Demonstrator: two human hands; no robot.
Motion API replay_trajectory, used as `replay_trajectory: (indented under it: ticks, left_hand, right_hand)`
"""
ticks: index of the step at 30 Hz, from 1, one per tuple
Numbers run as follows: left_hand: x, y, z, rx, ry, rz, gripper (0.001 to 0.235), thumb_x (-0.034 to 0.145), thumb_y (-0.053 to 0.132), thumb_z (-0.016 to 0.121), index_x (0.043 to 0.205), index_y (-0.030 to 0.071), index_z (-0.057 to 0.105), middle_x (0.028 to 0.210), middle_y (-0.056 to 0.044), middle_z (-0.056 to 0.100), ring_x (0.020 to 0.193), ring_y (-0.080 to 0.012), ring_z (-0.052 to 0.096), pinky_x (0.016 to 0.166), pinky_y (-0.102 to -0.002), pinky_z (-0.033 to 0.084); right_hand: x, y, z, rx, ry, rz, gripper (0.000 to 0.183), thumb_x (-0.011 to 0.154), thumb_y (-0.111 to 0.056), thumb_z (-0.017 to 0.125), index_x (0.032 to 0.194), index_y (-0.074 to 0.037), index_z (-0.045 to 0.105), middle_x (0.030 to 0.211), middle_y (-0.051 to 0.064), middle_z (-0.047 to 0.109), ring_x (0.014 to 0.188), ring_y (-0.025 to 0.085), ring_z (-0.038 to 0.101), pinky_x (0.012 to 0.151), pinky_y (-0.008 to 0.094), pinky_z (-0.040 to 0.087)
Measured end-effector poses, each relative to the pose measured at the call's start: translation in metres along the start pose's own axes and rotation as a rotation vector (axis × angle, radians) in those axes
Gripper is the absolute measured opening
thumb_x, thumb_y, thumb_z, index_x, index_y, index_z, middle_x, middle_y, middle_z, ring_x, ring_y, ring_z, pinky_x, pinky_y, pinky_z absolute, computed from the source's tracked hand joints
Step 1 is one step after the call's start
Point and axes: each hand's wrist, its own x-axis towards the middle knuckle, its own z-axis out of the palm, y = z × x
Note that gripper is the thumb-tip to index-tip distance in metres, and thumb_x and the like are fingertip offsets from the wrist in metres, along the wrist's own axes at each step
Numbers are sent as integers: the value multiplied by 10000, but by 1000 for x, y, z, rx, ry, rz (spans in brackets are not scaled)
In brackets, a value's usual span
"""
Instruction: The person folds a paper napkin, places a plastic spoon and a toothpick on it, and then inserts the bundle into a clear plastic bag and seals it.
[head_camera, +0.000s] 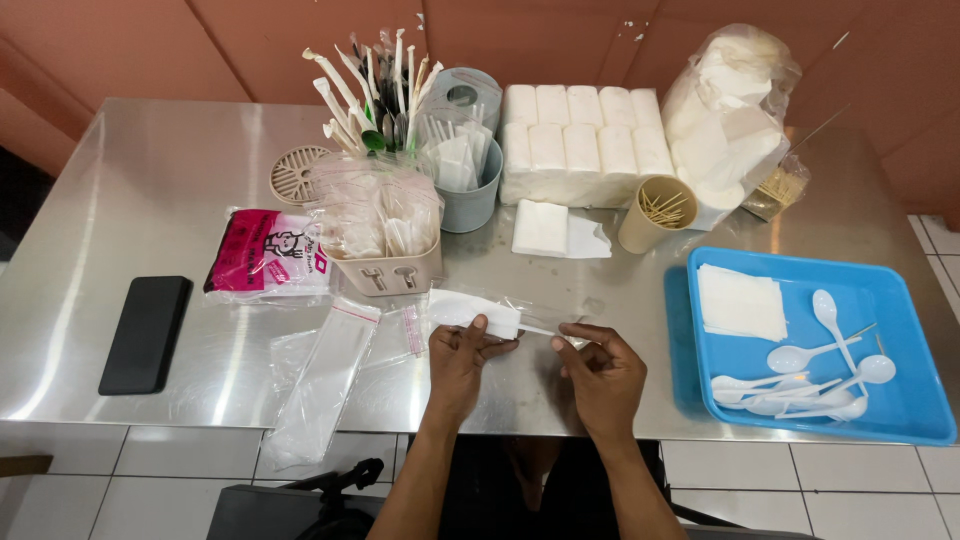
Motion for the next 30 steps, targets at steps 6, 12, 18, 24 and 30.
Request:
replay_trajectory:
  ticks: [6, 12, 18, 24, 30]
  left_hand:
    - [10, -19, -17, -7, 12, -10, 335, 1083, 174, 869, 902, 45, 619, 804, -251, 867, 748, -347, 897, 816, -535, 798]
    - [13, -25, -23, 4, -15, -3, 322, 1086, 196, 865, 915, 72, 622, 820, -251, 877, 765, -345, 903, 821, -527, 799]
    - [13, -23, -19, -40, 74, 21, 247, 1097, 207, 861, 945, 37, 768, 834, -142, 866, 780, -281, 892, 841, -468, 804]
    - [9, -16, -14, -51, 91, -9, 573, 1062, 167, 914, 593, 113, 590, 597, -74, 728, 616, -245, 818, 774, -483, 791]
    - [15, -34, -33, -9, 45, 35, 444, 1103, 79, 840, 810, 91, 507, 707, -96, 706, 696, -275, 815, 830, -561, 798]
  right_hand:
    - [-2, -3, 8, 66, -9, -15, 118, 981, -28, 934, 1041, 17, 842, 1019, 205, 916, 542, 123, 709, 531, 289, 581]
    - [-2, 1, 8, 84, -11, -37, 130, 1003, -20, 909, 993, 14, 784, 1037, 224, 913, 531, 135, 724, 528, 290, 594]
    - [0, -1, 3, 98, -67, 42, 204, 1000, 3, 883, 1156, 6, 751, 1063, 211, 892, 589, 155, 722, 503, 289, 554]
    - [-1, 1, 6, 154, -39, 73, 265, 1017, -28, 897, 1169, -12, 681, 1022, 205, 874, 577, 161, 672, 539, 311, 560]
    - [2, 9, 2, 189, -20, 120, 304, 1021, -69, 911, 1196, 5, 673, 1032, 230, 879, 652, 188, 741, 511, 299, 590]
